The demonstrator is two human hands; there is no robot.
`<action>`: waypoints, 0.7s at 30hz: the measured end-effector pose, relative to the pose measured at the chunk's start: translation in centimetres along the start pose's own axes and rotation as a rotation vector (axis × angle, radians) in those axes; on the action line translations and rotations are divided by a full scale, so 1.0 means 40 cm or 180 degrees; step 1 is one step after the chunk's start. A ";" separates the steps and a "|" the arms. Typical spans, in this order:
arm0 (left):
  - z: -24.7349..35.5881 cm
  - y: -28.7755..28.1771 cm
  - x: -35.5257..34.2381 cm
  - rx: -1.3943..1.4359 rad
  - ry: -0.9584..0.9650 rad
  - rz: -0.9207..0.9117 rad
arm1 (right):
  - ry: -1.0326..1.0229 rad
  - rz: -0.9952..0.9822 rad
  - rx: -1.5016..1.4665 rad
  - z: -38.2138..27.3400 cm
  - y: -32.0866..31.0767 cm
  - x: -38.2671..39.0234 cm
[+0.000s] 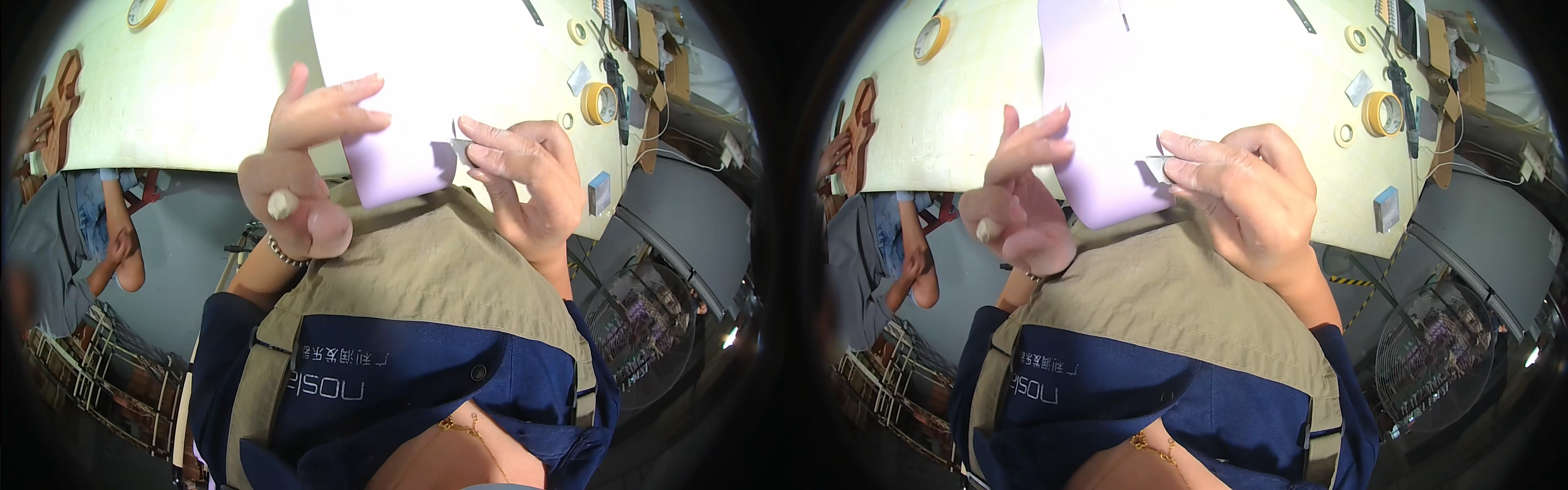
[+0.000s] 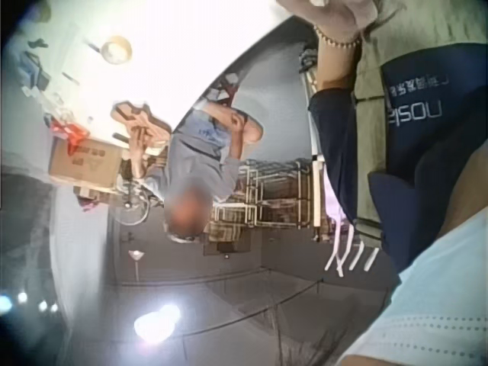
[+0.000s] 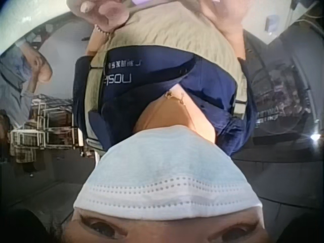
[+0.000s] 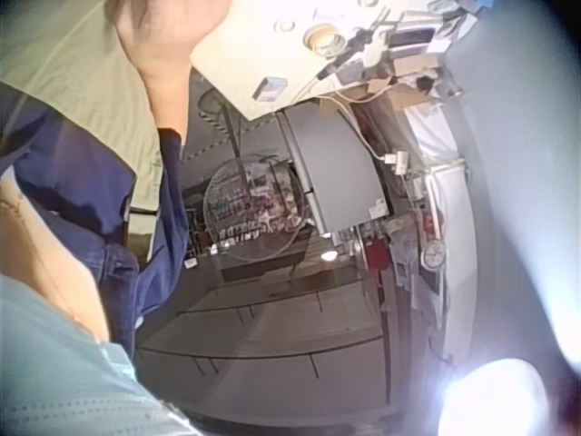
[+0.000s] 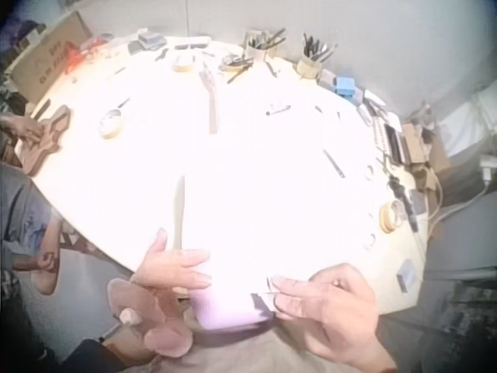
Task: The person sands the edges and surfaces of purple guitar necks using a small sanding block. They handle multiple necks one at a time, rotating them to reach different areas, and place finished pieces back on a nearby rack.
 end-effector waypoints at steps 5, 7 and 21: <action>-0.037 0.014 0.005 0.0294 0.0002 0.0393 | -0.0510 0.0165 0.0486 -0.001 0.017 0.016; -0.048 0.025 0.015 0.0484 0.0059 0.0556 | -0.0693 0.0244 0.0565 -0.004 0.023 0.014; -0.025 0.028 0.011 0.0000 -0.0097 0.0287 | -0.0927 0.0148 0.0714 -0.022 0.049 -0.025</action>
Point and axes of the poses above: each hand's wrist, its own x-axis away from the middle knuckle, its own y-axis out of the palm, z = x × y, the point moved 5 cm from there along -x, towards the middle knuckle, and after that the axes turned 3 degrees about -y, right-handed, at the moved point
